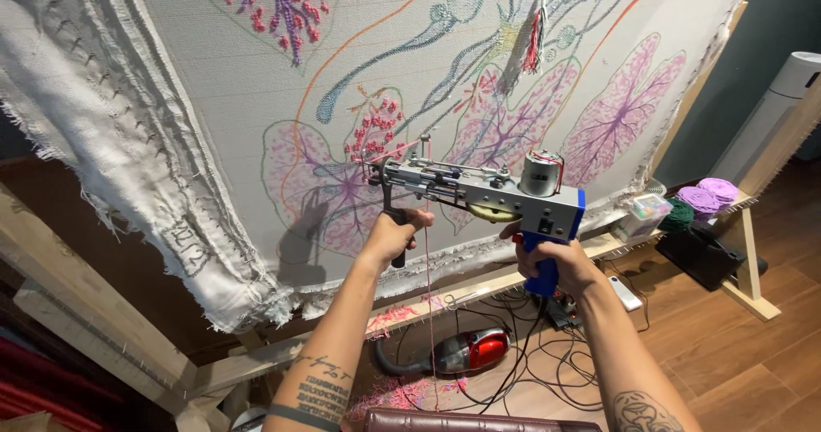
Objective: Using a rug tufting gun to fill in a floral design on a vertical canvas frame.
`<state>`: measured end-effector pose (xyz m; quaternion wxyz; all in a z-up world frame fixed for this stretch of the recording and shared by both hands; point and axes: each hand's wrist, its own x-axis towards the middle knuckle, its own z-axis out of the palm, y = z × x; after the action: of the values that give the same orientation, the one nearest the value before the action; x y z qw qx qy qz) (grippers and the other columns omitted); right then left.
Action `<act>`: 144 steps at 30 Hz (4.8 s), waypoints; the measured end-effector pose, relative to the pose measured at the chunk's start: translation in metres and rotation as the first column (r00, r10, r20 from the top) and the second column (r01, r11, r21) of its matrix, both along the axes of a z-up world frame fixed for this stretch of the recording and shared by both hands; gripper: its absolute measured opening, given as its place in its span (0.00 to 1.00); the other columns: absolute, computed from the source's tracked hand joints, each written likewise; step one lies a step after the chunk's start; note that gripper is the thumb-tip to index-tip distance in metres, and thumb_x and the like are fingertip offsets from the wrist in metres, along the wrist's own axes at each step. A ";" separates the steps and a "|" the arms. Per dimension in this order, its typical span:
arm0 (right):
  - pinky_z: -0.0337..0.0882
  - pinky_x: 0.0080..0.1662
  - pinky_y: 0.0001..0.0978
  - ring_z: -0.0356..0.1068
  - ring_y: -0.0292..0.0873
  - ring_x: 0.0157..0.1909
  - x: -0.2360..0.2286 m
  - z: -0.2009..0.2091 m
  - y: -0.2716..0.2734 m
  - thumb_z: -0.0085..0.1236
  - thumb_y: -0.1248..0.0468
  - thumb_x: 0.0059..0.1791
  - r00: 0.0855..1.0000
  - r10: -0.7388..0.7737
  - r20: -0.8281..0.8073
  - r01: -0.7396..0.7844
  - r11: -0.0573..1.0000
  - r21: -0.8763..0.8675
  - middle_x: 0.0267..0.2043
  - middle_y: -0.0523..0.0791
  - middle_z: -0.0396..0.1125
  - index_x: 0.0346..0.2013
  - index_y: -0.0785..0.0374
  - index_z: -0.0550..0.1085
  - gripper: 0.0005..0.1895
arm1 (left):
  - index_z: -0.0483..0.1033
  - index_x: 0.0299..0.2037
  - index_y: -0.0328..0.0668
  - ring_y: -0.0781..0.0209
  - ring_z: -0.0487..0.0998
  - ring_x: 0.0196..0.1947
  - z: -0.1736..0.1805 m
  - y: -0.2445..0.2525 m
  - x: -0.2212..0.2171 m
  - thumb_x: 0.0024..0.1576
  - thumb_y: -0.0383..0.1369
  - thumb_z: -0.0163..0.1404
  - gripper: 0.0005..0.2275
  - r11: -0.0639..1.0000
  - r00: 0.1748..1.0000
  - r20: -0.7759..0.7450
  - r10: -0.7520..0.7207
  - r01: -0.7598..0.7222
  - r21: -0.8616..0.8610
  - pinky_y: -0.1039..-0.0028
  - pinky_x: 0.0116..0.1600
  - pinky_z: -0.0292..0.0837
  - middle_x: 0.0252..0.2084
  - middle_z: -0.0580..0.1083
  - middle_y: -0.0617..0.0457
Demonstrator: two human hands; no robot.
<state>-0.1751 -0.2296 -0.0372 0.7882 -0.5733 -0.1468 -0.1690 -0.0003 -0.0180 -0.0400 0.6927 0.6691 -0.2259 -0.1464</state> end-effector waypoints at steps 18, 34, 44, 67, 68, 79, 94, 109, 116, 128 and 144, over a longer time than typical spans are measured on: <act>0.61 0.18 0.36 0.54 0.40 0.09 0.005 -0.013 -0.002 0.46 0.74 0.27 1.000 -0.012 -0.004 0.011 0.999 -0.042 0.09 0.47 0.53 0.39 0.78 0.70 0.26 | 0.78 0.23 0.48 0.68 0.76 0.20 -0.028 0.004 0.028 0.39 0.34 0.53 0.04 0.882 0.983 0.164 -0.084 -0.003 0.470 0.83 0.31 0.68 0.15 0.73 0.56; 0.65 0.16 0.36 0.60 0.40 0.06 0.018 -0.079 -0.045 0.50 0.76 0.30 0.979 -0.125 0.161 0.166 0.949 -0.269 0.07 0.48 0.59 0.19 0.75 0.72 0.05 | 0.73 0.46 0.38 0.71 0.69 0.14 -0.023 0.006 0.006 0.44 0.40 0.60 0.21 0.990 0.990 0.017 -0.140 0.140 0.030 0.87 0.22 0.61 0.32 0.77 0.52; 0.69 0.32 0.36 0.65 0.37 0.20 0.024 -0.127 -0.067 0.58 0.75 0.35 0.939 -0.326 0.111 0.344 0.861 -0.375 0.17 0.44 0.65 0.24 0.67 0.73 0.05 | 0.75 0.42 0.37 0.71 0.65 0.11 -0.014 0.014 -0.001 0.47 0.38 0.57 0.17 0.995 0.995 0.026 -0.100 0.100 -0.030 0.87 0.19 0.59 0.28 0.76 0.51; 0.60 0.16 0.37 0.52 0.41 0.07 -0.003 -0.001 0.051 0.43 0.79 0.27 0.976 -0.203 -0.076 0.197 0.977 -0.076 0.08 0.50 0.53 0.26 0.77 0.68 0.14 | 0.76 0.41 0.38 0.65 0.72 0.14 -0.056 -0.002 0.043 0.42 0.39 0.60 0.19 0.990 0.994 -0.073 -0.082 0.090 0.108 0.85 0.18 0.66 0.31 0.76 0.50; 0.60 0.16 0.38 0.52 0.41 0.07 -0.002 -0.002 0.051 0.43 0.79 0.27 0.973 -0.213 -0.090 0.208 0.976 -0.067 0.08 0.50 0.53 0.26 0.78 0.68 0.14 | 0.76 0.41 0.39 0.65 0.73 0.14 -0.058 -0.001 0.045 0.42 0.39 0.60 0.19 0.990 0.995 -0.069 -0.079 0.086 0.116 0.85 0.18 0.66 0.31 0.76 0.50; 0.59 0.17 0.38 0.51 0.42 0.08 0.008 -0.012 0.051 0.44 0.77 0.27 0.961 -0.220 -0.168 0.214 0.975 -0.051 0.10 0.50 0.51 0.28 0.77 0.68 0.15 | 0.76 0.42 0.38 0.63 0.72 0.15 -0.061 0.004 0.052 0.41 0.39 0.60 0.20 0.992 0.996 -0.071 -0.060 0.068 0.109 0.85 0.18 0.66 0.35 0.76 0.47; 0.60 0.16 0.39 0.52 0.41 0.07 0.000 0.023 0.090 0.44 0.78 0.26 0.935 -0.296 -0.196 0.282 0.955 -0.093 0.09 0.51 0.52 0.08 0.71 0.63 0.02 | 0.76 0.42 0.39 0.66 0.72 0.14 -0.066 0.007 0.055 0.41 0.38 0.59 0.19 0.990 0.994 -0.100 -0.051 0.063 0.126 0.86 0.18 0.65 0.28 0.74 0.49; 0.57 0.25 0.25 0.55 0.40 0.10 0.031 0.047 0.139 0.52 0.74 0.27 0.824 -0.528 -0.204 0.394 0.794 -0.463 0.02 0.48 0.55 -0.02 0.64 0.63 0.13 | 0.75 0.42 0.36 0.65 0.70 0.11 -0.083 -0.002 0.119 0.40 0.39 0.62 0.22 0.991 0.987 -0.125 0.098 -0.085 0.101 0.85 0.15 0.64 0.20 0.70 0.51; 0.57 0.22 0.26 0.56 0.40 0.10 0.057 0.019 0.130 0.50 0.75 0.29 0.839 -0.492 -0.231 0.386 0.839 -0.383 0.07 0.48 0.58 0.11 0.67 0.66 0.04 | 0.74 0.43 0.32 0.65 0.70 0.09 -0.130 -0.018 0.175 0.43 0.34 0.58 0.18 0.994 0.993 -0.056 0.102 -0.104 -0.032 0.84 0.15 0.66 0.19 0.70 0.48; 0.57 0.18 0.27 0.57 0.40 0.11 0.074 0.015 0.133 0.49 0.76 0.32 0.836 -0.470 -0.282 0.386 0.870 -0.306 0.12 0.48 0.60 0.27 0.69 0.70 0.09 | 0.73 0.43 0.28 0.67 0.65 0.10 -0.110 -0.012 0.174 0.43 0.33 0.57 0.19 0.998 0.994 -0.087 0.066 -0.068 -0.011 0.80 0.15 0.62 0.26 0.73 0.47; 0.56 0.22 0.26 0.56 0.42 0.11 0.077 0.043 0.108 0.53 0.72 0.29 0.807 -0.574 -0.140 0.295 0.598 -0.745 0.06 0.47 0.55 0.10 0.69 0.67 0.04 | 0.75 0.42 0.33 0.68 0.64 0.09 -0.100 -0.009 0.161 0.45 0.31 0.56 0.15 0.998 0.998 -0.027 0.052 -0.053 -0.019 0.83 0.14 0.64 0.21 0.71 0.46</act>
<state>-0.0983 -0.1212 0.0053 0.4606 -0.8632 0.0980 -0.1820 0.1608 -0.0274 -0.1396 0.7059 0.6659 -0.2004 -0.1348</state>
